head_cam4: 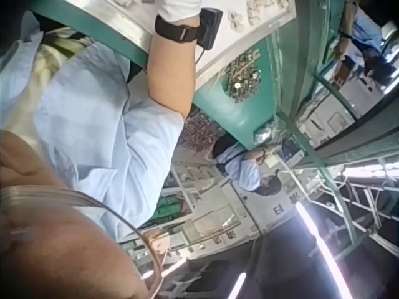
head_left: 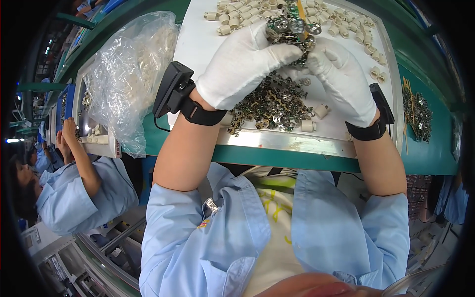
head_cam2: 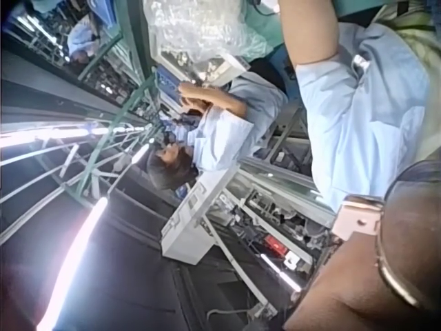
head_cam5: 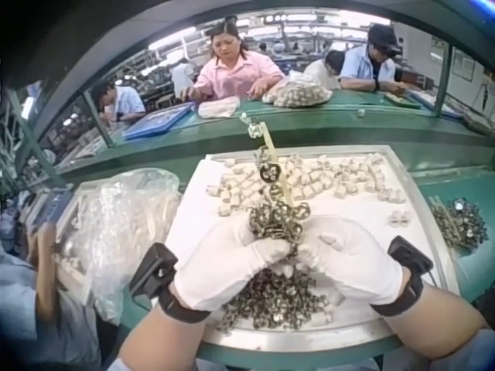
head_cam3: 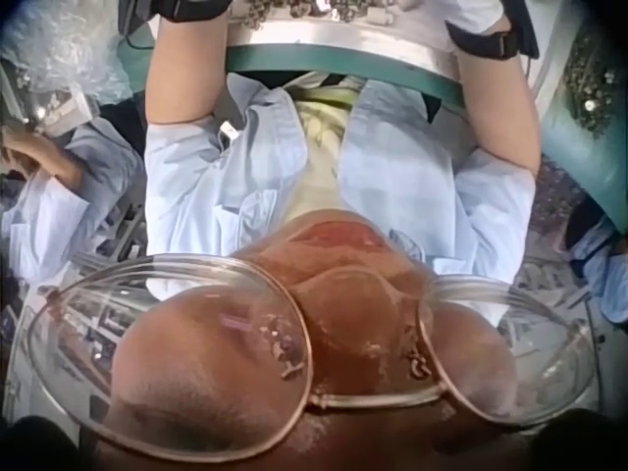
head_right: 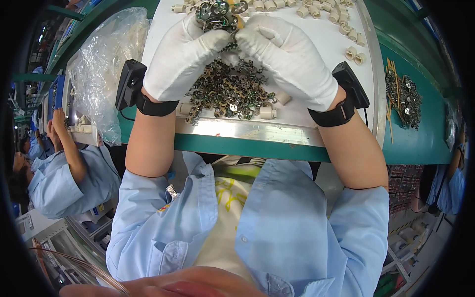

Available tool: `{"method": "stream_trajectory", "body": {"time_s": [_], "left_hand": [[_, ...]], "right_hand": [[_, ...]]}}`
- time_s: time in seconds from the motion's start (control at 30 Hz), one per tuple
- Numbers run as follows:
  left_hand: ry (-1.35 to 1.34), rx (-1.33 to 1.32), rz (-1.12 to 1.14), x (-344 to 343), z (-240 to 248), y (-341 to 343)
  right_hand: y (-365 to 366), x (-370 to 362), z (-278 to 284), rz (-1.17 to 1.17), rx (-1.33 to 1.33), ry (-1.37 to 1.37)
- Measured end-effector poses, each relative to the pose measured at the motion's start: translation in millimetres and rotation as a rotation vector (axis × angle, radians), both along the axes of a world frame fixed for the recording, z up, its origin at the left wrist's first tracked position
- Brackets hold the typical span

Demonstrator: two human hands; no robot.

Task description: The person picks up a circuit board and a metal component, fits the component onto the board, and then uses a wooden stick to press it into place before inserting the assembly into a plastic housing.

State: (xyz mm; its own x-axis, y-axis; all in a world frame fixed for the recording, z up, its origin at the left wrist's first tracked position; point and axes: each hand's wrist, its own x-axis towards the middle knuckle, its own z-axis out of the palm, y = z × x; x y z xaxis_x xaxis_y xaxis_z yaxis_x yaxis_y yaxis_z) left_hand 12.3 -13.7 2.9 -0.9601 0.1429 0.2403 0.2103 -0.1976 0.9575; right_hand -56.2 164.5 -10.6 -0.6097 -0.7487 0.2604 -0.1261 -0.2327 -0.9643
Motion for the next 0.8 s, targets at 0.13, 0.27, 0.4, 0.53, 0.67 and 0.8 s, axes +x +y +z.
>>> {"method": "stream_trajectory", "body": {"time_s": [0.13,0.27,0.4,0.53,0.67,0.8], "left_hand": [[-0.039,0.075,-0.070,0.1,0.1,0.7],[-0.049,0.063,-0.051,1.3,3.2,-0.6],[-0.080,0.133,-0.098,1.1,4.1,-3.2],[-0.074,0.179,-0.091,2.6,4.1,0.5],[-0.072,0.073,0.083,1.3,6.4,4.1],[0.019,0.021,0.201,0.6,3.0,5.7]], "right_hand": [[-0.3,2.3,9.3,0.066,0.046,-0.065],[-2.0,2.8,10.0,0.003,0.033,0.071],[-1.5,5.9,9.3,-0.030,-0.081,0.136],[2.3,2.6,13.7,-0.054,0.070,0.165],[-0.5,2.3,15.5,-0.129,0.030,0.197],[-8.3,8.2,13.2,-0.168,-0.025,0.098]]}}
